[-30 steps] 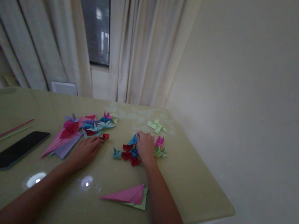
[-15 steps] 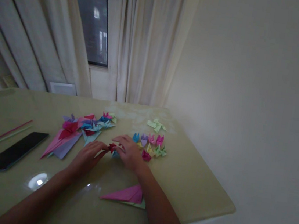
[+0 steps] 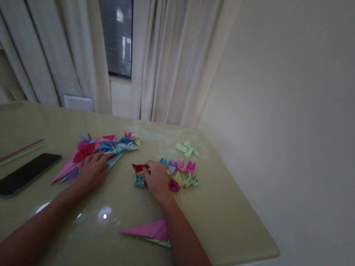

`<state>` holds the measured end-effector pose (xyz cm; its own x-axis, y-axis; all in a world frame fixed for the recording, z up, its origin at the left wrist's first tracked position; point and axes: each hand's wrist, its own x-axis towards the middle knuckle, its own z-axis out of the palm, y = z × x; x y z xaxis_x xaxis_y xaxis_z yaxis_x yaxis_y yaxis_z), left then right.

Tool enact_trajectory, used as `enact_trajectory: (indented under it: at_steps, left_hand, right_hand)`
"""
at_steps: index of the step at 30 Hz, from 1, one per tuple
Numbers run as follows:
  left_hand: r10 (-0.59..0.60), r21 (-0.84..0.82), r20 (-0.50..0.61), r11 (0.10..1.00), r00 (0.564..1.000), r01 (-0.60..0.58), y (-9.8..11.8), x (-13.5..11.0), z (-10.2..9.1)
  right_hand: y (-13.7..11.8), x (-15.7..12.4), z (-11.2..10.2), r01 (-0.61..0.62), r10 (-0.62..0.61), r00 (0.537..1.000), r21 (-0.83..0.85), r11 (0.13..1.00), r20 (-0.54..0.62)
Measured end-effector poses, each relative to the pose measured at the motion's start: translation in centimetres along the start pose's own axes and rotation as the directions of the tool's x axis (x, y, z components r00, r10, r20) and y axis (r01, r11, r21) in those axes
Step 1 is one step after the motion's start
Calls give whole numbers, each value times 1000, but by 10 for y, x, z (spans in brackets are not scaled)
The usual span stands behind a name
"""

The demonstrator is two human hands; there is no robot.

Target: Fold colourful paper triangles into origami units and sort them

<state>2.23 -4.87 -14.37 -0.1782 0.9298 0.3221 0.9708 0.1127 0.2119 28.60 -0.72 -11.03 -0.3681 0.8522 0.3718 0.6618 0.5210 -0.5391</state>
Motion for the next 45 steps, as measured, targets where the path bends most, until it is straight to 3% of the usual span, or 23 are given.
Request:
enact_trajectory:
  at_steps: [6, 11, 15, 17, 20, 23, 26, 28, 30, 32, 34, 37, 41, 45]
  left_hand:
    - [6, 21, -6, 1000, 1000, -6, 8, -3, 1]
    - [-14, -16, -68, 1000, 998, 13, 2, 2, -2]
    - [66, -170, -91, 982, 994, -81, -4, 7, -8]
    - [129, -290, -166, 941, 978, -173, 0, 4, -11]
    - [213, -457, -298, 824, 930, -335, 19, -9, -14]
    - [280, -534, -348, 725, 894, -435, 44, -24, -14]
    - [316, -563, -366, 673, 875, -479, 61, -32, -12]
    - [305, -567, -348, 685, 886, -458, 62, -32, -14]
    - [255, -505, -296, 776, 920, -378, 54, -29, -17]
    - [179, -324, -221, 914, 959, -245, 40, -24, -21]
    - [85, -80, -136, 992, 987, -97, 25, -19, -23]
    - [8, 130, 20, 991, 1000, -10, 9, -16, -26]
    - [2, 159, 148, 987, 989, -25, 6, -14, -32]
    - [-2, 139, 169, 990, 986, -22, 12, -14, -38]
  right_hand:
    - [-3, -5, 4, 58, -60, 998, -116, 992, -20]
    - [-1, -12, -5, 55, -59, 996, -66, 996, -62]
    - [-2, -15, -10, 87, -84, 986, 20, 996, -142]
    - [-6, -17, -11, 136, -121, 978, 78, 988, -172]
    - [-12, -19, -6, 249, -232, 964, 135, 959, -130]
    - [-16, -22, 2, 338, -333, 941, 107, 935, -63]
    - [-15, -23, 4, 329, -325, 943, 55, 943, -65]
    - [-13, -21, 1, 270, -265, 959, 38, 962, -99]
    - [-10, -16, -4, 169, -161, 974, 39, 985, -157]
    - [-6, -9, -10, 39, -28, 979, 49, 998, -203]
    - [-2, -1, -12, -80, 82, 975, 19, 997, -206]
    - [3, 6, -10, -175, 153, 976, -141, 974, -155]
    - [2, 4, -10, -166, 147, 985, -276, 947, -88]
    - [-1, -4, -15, -132, 103, 985, -223, 966, -140]
